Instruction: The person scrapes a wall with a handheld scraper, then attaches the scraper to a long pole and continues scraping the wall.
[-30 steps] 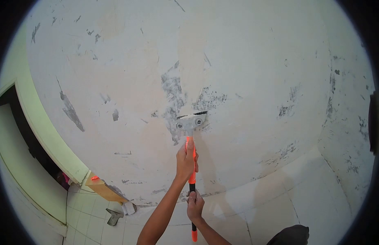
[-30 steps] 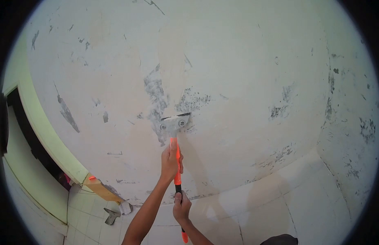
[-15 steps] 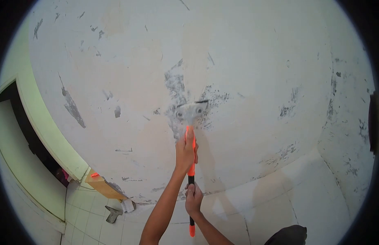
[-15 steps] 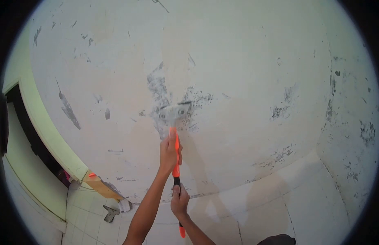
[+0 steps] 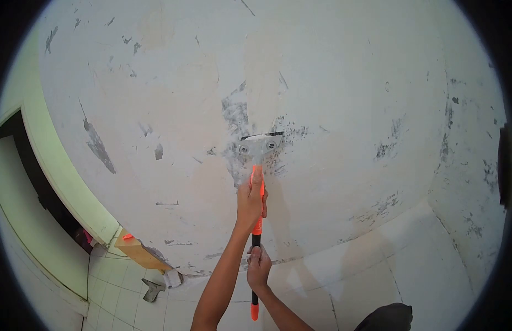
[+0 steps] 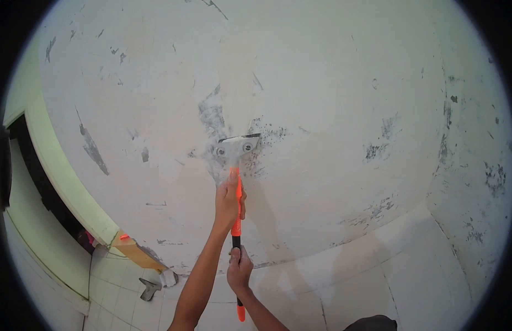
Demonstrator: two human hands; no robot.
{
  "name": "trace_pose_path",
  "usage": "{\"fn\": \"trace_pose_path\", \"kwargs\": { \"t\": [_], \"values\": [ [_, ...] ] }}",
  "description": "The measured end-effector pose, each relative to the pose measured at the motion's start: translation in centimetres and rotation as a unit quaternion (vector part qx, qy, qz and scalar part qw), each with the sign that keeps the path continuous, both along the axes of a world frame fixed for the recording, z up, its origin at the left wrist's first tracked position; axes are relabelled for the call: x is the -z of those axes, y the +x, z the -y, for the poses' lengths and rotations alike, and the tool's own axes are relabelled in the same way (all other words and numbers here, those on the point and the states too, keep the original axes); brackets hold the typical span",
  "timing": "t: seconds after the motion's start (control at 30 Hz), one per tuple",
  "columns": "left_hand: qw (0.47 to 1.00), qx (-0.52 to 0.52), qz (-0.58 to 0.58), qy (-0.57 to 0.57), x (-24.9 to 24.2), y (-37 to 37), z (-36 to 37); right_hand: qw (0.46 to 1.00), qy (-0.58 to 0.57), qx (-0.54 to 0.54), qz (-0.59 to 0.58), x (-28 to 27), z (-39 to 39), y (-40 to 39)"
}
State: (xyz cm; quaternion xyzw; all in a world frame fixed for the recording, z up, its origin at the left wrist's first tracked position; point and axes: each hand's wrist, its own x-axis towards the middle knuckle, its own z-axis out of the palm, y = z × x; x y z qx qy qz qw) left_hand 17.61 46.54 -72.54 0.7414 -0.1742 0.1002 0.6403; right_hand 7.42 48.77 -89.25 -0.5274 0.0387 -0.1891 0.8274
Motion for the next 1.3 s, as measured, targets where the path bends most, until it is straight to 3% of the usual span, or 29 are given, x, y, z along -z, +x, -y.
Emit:
{"fn": "trace_pose_path", "kwargs": {
  "t": [0.13, 0.33, 0.5, 0.63, 0.73, 0.87, 1.03, 1.3],
  "values": [
    [1.000, -0.002, -0.010, 0.005, 1.9, -0.5, 0.0, 1.000, -0.004, 0.016, 0.004, 2.5, -0.4, -0.5],
    [1.000, 0.003, -0.003, -0.015, 1.7, -0.8, 0.2, 0.997, -0.070, 0.023, 0.002, -0.8, 2.6, 0.4],
    [0.987, -0.073, 0.065, 0.126, 2.0, -0.7, -0.2, 0.996, -0.084, 0.039, -0.002, 1.7, 0.6, -0.7],
    [0.989, -0.062, 0.038, 0.125, 1.7, -1.0, -0.1, 0.996, -0.086, 0.029, -0.016, 0.6, 1.5, 0.1],
    [0.981, -0.084, 0.095, 0.149, 1.5, -1.0, -0.1, 0.998, -0.064, 0.018, -0.010, -2.0, 2.9, 0.7],
    [0.974, -0.102, 0.099, 0.177, 2.7, -1.1, -0.4, 0.994, -0.096, 0.053, -0.005, 0.0, 1.7, 0.0],
    [0.965, -0.122, 0.120, 0.199, 1.7, -1.1, -0.2, 0.995, -0.096, 0.035, -0.014, -2.7, 3.1, -0.3],
    [0.960, -0.141, 0.112, 0.216, 2.5, -1.8, -0.5, 0.994, -0.100, 0.052, 0.000, -0.7, 2.5, -0.3]
  ]
}}
